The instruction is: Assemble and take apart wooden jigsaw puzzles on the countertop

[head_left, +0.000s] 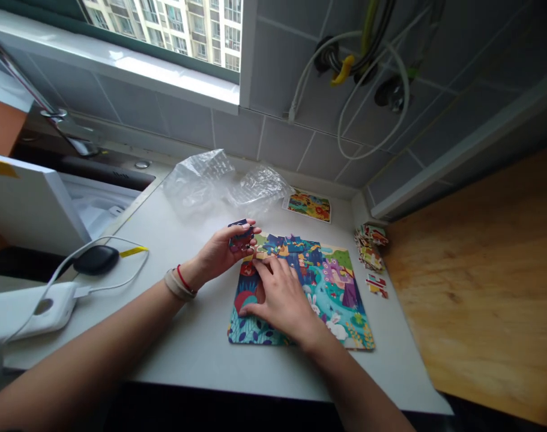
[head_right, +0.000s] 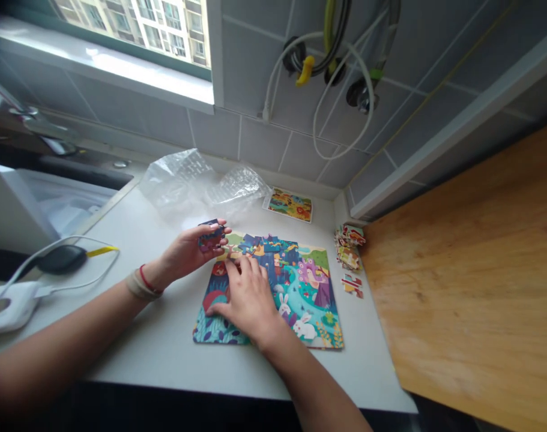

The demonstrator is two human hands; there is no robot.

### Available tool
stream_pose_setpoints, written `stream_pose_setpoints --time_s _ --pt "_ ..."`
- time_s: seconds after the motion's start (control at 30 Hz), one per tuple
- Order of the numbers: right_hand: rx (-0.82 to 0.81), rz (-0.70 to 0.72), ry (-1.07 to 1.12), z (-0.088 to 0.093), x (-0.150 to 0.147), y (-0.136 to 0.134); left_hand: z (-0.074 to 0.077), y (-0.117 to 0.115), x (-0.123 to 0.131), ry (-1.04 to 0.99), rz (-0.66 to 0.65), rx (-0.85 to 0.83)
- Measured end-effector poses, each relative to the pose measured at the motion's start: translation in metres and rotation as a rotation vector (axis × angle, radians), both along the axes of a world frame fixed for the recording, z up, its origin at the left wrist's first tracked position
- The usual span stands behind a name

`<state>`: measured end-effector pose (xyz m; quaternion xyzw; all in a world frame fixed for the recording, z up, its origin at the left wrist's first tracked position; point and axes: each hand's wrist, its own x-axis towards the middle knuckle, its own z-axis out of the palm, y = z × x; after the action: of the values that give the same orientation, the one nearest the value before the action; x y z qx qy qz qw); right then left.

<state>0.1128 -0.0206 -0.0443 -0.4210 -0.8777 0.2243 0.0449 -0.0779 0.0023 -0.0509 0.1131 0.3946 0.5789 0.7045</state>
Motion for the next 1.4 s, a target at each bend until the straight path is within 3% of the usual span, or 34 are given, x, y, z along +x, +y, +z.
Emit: stream_pose_setpoints --time_s 0.23,0.53,0.83,1.17,1.3,1.4 --pt "-0.028 0.004 -0.031 0.006 -0.008 0.008 -0.005 0.0 0.0 -0.08 -0.089 0.032" --pt "0.11 0.016 -0.131 0.015 -0.014 0.009 -0.006 0.004 -0.007 -0.101 -0.009 0.053" --pt "-0.013 -0.01 0.133 0.024 -0.002 0.022 -0.011 0.003 -0.006 -0.092 -0.092 0.126" --pt "-0.211 -0.124 0.326 0.051 0.022 0.036 -0.017 -0.007 0.014 -0.129 -0.399 0.167" --pt "-0.249 -0.157 0.354 0.049 0.025 0.042 -0.015 -0.015 0.023 -0.226 -0.574 0.238" --pt "-0.232 -0.181 0.355 0.041 0.022 0.044 -0.014 -0.019 0.025 -0.236 -0.626 0.257"
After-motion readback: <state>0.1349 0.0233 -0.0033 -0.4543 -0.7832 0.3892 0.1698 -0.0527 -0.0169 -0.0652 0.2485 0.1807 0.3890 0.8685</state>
